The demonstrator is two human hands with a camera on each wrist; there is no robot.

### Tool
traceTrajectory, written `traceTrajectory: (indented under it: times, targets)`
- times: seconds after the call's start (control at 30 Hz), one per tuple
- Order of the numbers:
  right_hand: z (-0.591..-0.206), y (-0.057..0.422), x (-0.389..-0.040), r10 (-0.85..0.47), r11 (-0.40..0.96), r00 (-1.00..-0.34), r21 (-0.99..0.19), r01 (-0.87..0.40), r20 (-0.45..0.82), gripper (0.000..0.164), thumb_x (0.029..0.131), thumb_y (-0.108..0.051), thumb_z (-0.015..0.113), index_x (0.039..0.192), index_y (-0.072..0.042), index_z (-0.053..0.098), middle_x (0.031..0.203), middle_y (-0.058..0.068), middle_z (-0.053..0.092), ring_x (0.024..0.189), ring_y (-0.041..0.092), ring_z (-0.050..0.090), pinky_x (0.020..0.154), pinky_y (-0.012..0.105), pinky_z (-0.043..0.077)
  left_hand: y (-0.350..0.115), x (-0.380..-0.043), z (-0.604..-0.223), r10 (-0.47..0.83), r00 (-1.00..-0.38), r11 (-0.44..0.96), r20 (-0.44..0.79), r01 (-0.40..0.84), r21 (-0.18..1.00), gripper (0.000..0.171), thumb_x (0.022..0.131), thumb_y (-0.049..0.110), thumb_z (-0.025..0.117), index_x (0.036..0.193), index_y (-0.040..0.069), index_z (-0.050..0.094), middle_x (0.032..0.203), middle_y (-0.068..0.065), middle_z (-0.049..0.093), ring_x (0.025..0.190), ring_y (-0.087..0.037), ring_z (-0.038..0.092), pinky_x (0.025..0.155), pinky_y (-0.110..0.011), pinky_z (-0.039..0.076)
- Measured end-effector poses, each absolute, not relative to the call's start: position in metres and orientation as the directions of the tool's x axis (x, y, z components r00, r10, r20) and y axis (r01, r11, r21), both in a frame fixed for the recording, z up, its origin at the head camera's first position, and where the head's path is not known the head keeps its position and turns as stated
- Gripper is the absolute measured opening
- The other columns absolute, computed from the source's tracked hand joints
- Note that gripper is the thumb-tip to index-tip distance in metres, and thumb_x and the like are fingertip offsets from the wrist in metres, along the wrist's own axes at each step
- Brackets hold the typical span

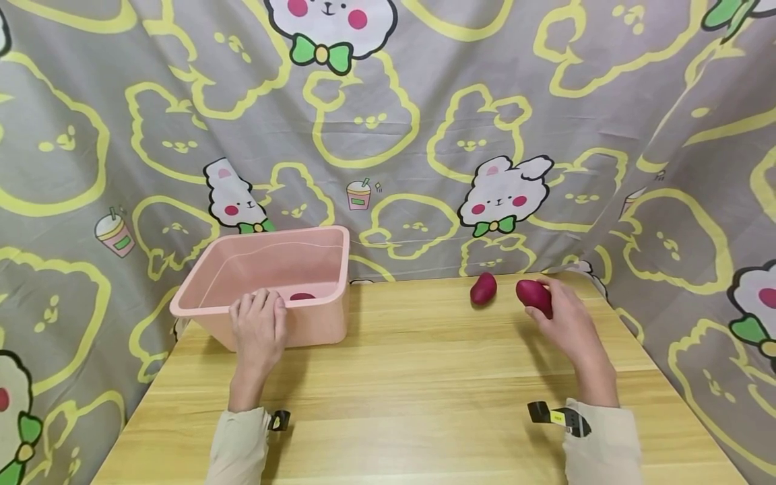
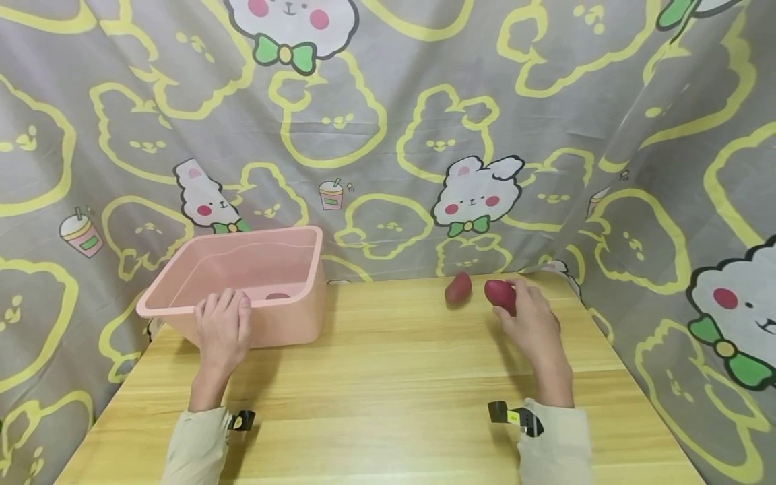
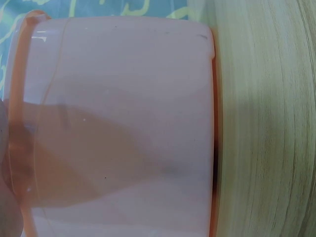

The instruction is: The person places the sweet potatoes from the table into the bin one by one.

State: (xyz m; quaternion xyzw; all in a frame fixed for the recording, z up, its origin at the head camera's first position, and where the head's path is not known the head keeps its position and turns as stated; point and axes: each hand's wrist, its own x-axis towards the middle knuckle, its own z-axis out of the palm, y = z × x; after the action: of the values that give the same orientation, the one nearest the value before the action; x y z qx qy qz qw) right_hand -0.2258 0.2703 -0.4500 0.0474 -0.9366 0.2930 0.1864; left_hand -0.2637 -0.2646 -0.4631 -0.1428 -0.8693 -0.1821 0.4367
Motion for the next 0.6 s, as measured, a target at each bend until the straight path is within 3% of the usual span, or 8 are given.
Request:
traceTrajectory:
  times: [0.37, 0.6]
  targets:
    - [-0.450, 0.256, -0.230, -0.002, 0.805, -0.912, -0.541, -0.245, 0.410, 0.059, 0.091, -0.009, 0.076, 0.141, 0.001, 0.046, 0.133, 0.034, 0.050, 0.118, 0.050, 0.051, 0.092, 0.068, 0.043, -0.265, -0.262, -0.461, 0.087, -0.584, 0.891, 0.807, 0.407, 0.198, 0.036, 0.106, 0.028, 0.036, 0.087, 0.006, 0.056, 0.089, -0.015, 0.058, 0.088, -0.042, 0.049, 0.094, -0.061, 0.031]
    - [-0.451, 0.248, -0.229, 0.020, 0.816, -0.927, -0.542, -0.202, 0.375, 0.061, 0.093, -0.017, 0.076, 0.143, -0.001, 0.045, 0.126, 0.031, 0.053, 0.113, 0.047, 0.052, 0.087, 0.067, 0.046, -0.265, -0.262, -0.461, 0.093, -0.584, 0.893, 0.807, 0.407, 0.191, 0.037, 0.106, 0.028, 0.035, 0.089, 0.005, 0.058, 0.091, -0.016, 0.059, 0.090, -0.042, 0.050, 0.094, -0.061, 0.032]
